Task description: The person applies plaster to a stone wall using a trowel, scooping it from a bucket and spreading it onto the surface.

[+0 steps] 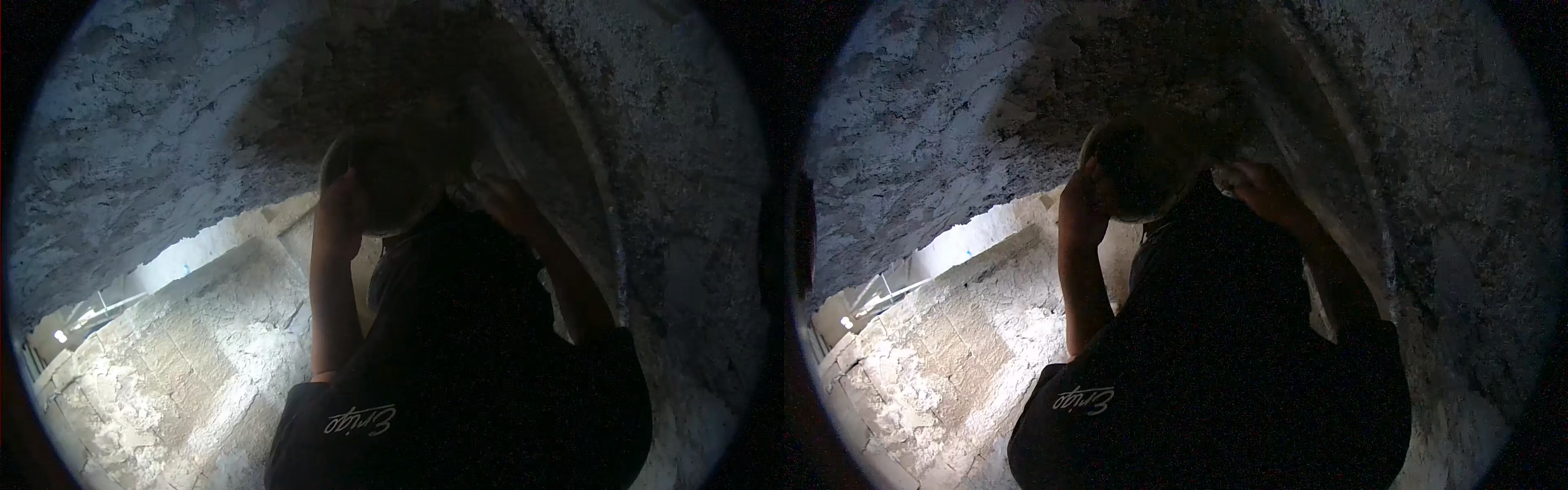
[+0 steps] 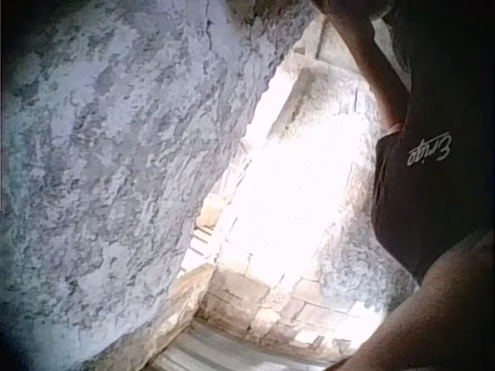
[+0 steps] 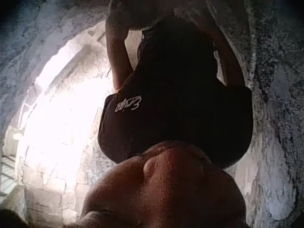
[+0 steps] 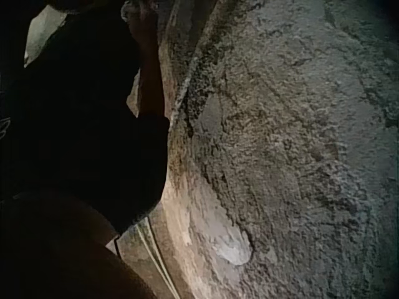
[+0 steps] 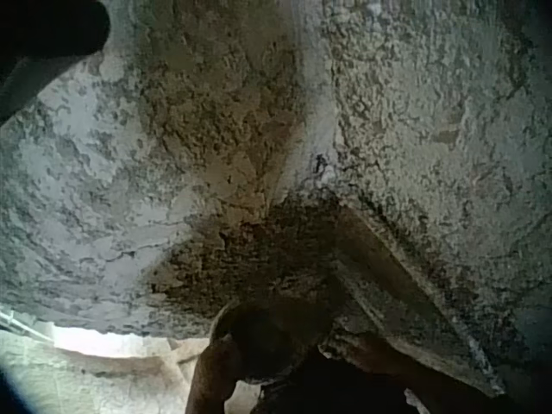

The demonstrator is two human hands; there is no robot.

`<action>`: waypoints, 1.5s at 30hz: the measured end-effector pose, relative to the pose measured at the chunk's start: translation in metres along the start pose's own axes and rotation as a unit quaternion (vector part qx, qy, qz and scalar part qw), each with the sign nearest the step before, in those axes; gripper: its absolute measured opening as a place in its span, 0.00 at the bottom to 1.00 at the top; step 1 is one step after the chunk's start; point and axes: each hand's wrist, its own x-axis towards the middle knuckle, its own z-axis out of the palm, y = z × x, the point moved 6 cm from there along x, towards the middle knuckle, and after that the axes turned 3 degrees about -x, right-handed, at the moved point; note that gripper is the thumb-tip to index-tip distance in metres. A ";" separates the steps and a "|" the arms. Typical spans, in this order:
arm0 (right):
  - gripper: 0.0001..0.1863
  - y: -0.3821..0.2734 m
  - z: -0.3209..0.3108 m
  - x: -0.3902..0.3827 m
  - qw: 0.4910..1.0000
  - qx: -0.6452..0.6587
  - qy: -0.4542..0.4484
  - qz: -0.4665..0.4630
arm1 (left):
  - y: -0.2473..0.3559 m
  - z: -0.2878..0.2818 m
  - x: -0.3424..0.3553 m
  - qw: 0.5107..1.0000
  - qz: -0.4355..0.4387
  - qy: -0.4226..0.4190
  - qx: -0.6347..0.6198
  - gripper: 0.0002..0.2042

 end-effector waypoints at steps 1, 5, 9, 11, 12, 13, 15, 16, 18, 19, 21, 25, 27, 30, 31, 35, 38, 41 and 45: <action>0.23 -0.005 0.003 0.005 1.000 -0.008 -0.011 0.005 | -0.001 -0.003 0.000 1.000 0.008 0.015 0.019 0.09; 0.23 -0.005 0.023 0.013 0.993 -0.063 -0.091 0.035 | -0.006 -0.014 -0.005 1.000 0.004 0.025 0.014 0.09; 0.24 0.053 0.021 0.006 0.976 -0.060 -0.163 0.130 | -0.008 -0.030 -0.010 0.997 0.024 0.069 -0.020 0.07; 0.22 0.086 0.008 -0.010 0.973 -0.009 -0.146 0.177 | -0.012 -0.024 -0.012 0.997 0.004 0.014 -0.081 0.06; 0.20 0.101 -0.002 -0.022 0.969 0.018 -0.115 0.217 | -0.012 -0.022 -0.013 0.996 0.016 -0.001 -0.090 0.06; 0.20 0.108 -0.012 -0.034 0.969 0.010 -0.120 0.217 | -0.016 -0.020 -0.013 0.998 0.009 0.006 -0.064 0.07; 0.20 0.104 -0.031 -0.049 0.961 0.117 -0.107 0.227 | -0.020 -0.015 -0.010 0.999 0.010 0.015 -0.049 0.08; 0.20 0.093 -0.038 -0.056 0.956 0.150 -0.105 0.229 | -0.024 -0.009 -0.008 0.998 -0.016 -0.005 -0.053 0.09; 0.21 0.048 -0.069 -0.064 0.973 -0.188 -0.049 0.124 | -0.028 0.006 -0.004 0.995 -0.040 -0.063 -0.069 0.10; 0.21 0.025 -0.080 -0.067 0.957 -0.257 -0.047 0.123 | -0.030 0.008 -0.003 0.995 -0.046 -0.050 -0.071 0.10; 0.25 -0.016 -0.091 -0.067 0.922 -0.349 -0.042 0.160 | -0.031 0.019 0.001 0.987 -0.063 -0.088 -0.119 0.10; 0.28 -0.090 -0.108 -0.044 0.910 -0.370 -0.057 0.177 | -0.035 0.034 0.008 0.979 -0.071 -0.107 -0.159 0.11; 0.29 -0.117 -0.113 -0.035 0.877 -0.441 -0.095 0.164 | -0.040 0.037 0.011 0.980 -0.077 -0.091 -0.161 0.10; 0.26 -0.163 -0.117 -0.020 0.845 -0.530 -0.049 0.050 | -0.042 0.044 0.013 0.971 -0.062 -0.121 -0.198 0.09; 0.26 -0.167 -0.114 -0.017 0.840 -0.535 -0.058 0.067 | -0.043 0.044 0.013 0.971 -0.055 -0.118 -0.203 0.09; 0.26 -0.188 -0.098 0.000 0.866 -0.497 -0.043 0.043 | -0.050 0.036 0.009 0.972 -0.086 -0.079 -0.204 0.11; 0.26 -0.184 -0.083 0.004 0.862 -0.492 -0.108 0.058 | -0.048 0.036 0.005 0.966 -0.079 -0.128 -0.208 0.12; 0.23 -0.176 -0.071 0.008 0.840 -0.526 -0.131 0.027 | -0.045 0.031 0.004 0.967 -0.072 -0.120 -0.213 0.11; 0.18 -0.172 -0.060 0.016 0.835 -0.543 -0.051 -0.070 | -0.044 0.030 0.004 0.971 -0.076 -0.120 -0.194 0.08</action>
